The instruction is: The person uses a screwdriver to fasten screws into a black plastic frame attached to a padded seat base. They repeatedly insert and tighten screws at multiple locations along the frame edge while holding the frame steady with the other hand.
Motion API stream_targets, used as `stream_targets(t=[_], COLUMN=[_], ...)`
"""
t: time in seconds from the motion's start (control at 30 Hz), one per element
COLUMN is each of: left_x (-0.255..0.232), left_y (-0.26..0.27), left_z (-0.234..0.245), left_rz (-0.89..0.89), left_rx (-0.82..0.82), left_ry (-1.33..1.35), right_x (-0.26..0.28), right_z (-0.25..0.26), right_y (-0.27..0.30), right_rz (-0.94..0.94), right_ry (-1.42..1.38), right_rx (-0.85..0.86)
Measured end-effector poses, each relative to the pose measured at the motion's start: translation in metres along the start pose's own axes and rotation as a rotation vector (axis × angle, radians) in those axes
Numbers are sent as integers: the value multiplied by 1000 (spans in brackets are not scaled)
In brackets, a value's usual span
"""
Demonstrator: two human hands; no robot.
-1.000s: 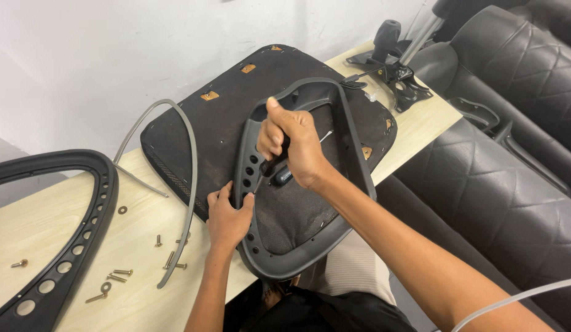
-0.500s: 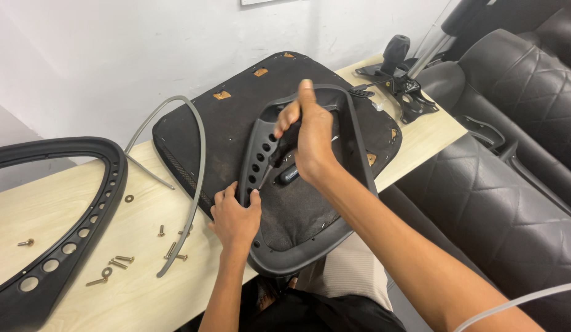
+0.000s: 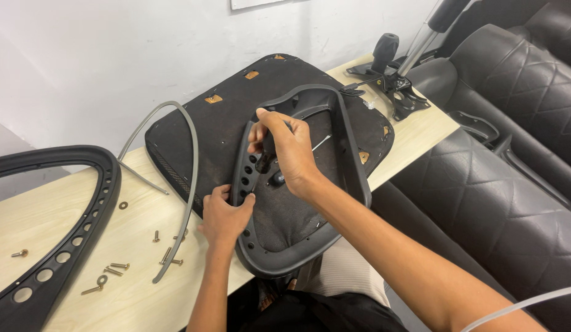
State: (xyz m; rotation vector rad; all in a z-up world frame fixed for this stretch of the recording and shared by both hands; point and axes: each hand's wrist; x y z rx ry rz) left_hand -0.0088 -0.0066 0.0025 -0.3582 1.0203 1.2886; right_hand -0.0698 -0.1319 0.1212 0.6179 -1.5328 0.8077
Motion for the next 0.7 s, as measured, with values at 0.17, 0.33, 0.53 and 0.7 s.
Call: stream_targets(t=[0.17,0.33,0.53,0.7], left_x=[-2,1,6,9], left_y=[-4,-1,-5,-7], left_z=[-5,-11,-13,-17], left_rz=[50,54,31,23], left_rx=[0,-25,-14,-26], left_ry=[-22,-32,-54,-78], right_x=[3,0,-2,-3], right_z=[8,15,19,25], right_y=[4,9,13,12], right_rz=[6,-32,-37,-50], right_ry=[80,-54,-134,-224], right_rx=[100,45,-19,-47])
Point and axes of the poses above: each hand's wrist, its own y-axis away from the middle knuckle, its own z-axis out of the back of the hand, x = y × z, and after that the axes turned 12 degrees about y, right-handed
